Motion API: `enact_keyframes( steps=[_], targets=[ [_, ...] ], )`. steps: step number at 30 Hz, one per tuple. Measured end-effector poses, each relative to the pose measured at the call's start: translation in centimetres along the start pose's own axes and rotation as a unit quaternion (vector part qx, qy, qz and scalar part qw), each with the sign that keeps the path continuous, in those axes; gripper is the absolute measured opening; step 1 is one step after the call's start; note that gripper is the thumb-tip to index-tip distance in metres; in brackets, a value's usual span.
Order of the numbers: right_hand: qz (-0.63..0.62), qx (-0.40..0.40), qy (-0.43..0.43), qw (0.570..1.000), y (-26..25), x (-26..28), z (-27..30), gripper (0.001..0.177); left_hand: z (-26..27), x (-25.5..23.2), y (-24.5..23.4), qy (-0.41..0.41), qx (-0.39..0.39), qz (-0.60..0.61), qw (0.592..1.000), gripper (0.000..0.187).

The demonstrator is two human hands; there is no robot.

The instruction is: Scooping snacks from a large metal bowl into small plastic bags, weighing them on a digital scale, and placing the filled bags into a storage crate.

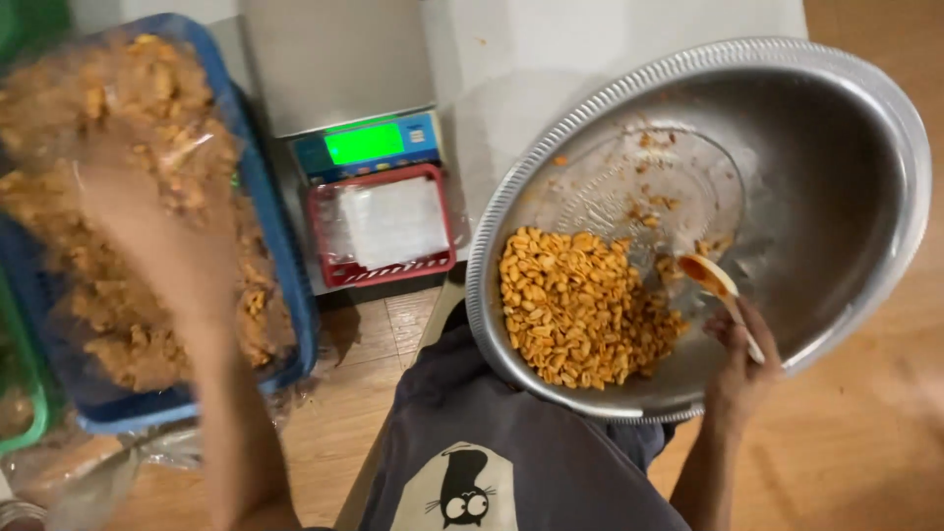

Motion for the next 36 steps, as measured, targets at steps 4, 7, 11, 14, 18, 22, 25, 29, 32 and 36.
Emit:
enact_keyframes(
  steps=[4, 7, 11, 14, 18, 22, 25, 29, 32, 36],
  targets=[
    [-0.038, 0.036, -0.020, 0.998, 2.9, -1.0, 2.0, 0.033, 10.5, -4.0, 8.0, 0.262, 0.143, -0.128, 0.946, 0.045],
    [0.004, 0.081, 0.050, 0.995, 6.4, 0.7, 3.3, 0.026, 15.4, -6.2, 12.9, 0.197, 0.221, -0.028, 0.955, 0.059],
    [-0.104, 0.050, 0.157, 0.981, 8.6, 1.1, 4.9, 0.024, 18.4, -6.6, 14.1, 0.187, 0.087, -0.170, 0.964, 0.022],
    [-0.217, 0.038, 0.217, 0.951, 10.2, 1.3, 6.0, 0.024, 18.1, -6.9, 12.7, 0.196, 0.052, -0.161, 0.966, 0.010],
    [-0.297, 0.072, 0.297, 0.905, 10.3, 0.4, 5.6, 0.032, 16.2, -6.7, 10.9, 0.162, 0.086, -0.049, 0.982, 0.010],
    [-0.276, 0.097, 0.269, 0.918, 9.3, 1.6, 4.6, 0.040, 15.2, -4.8, 10.4, 0.085, 0.103, 0.047, 0.990, 0.010],
    [-0.301, 0.104, 0.242, 0.916, 8.4, 1.9, 3.9, 0.039, 16.1, -4.1, 11.6, 0.105, 0.125, 0.027, 0.986, 0.041],
    [-0.294, 0.086, 0.211, 0.928, 8.1, 4.3, 3.2, 0.033, 19.2, -4.6, 13.2, 0.201, 0.092, -0.105, 0.970, 0.014],
    [-0.274, 0.056, 0.195, 0.940, 8.3, 5.7, 2.7, 0.029, 17.2, -5.8, 10.5, 0.187, 0.112, -0.043, 0.975, 0.016],
    [-0.215, 0.068, 0.165, 0.960, 8.2, 6.7, 2.6, 0.032, 14.4, -5.1, 8.2, -0.028, 0.193, 0.244, 0.950, 0.012]
  ],
)
Point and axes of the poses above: each hand's wrist, its own z-axis away from the middle knuckle, its own y-axis out of the palm, x = y × z, the point moved 3 cm from there along -z, towards the middle knuckle, and after that the axes turned 12 degrees about -z, right-handed, at the moved point
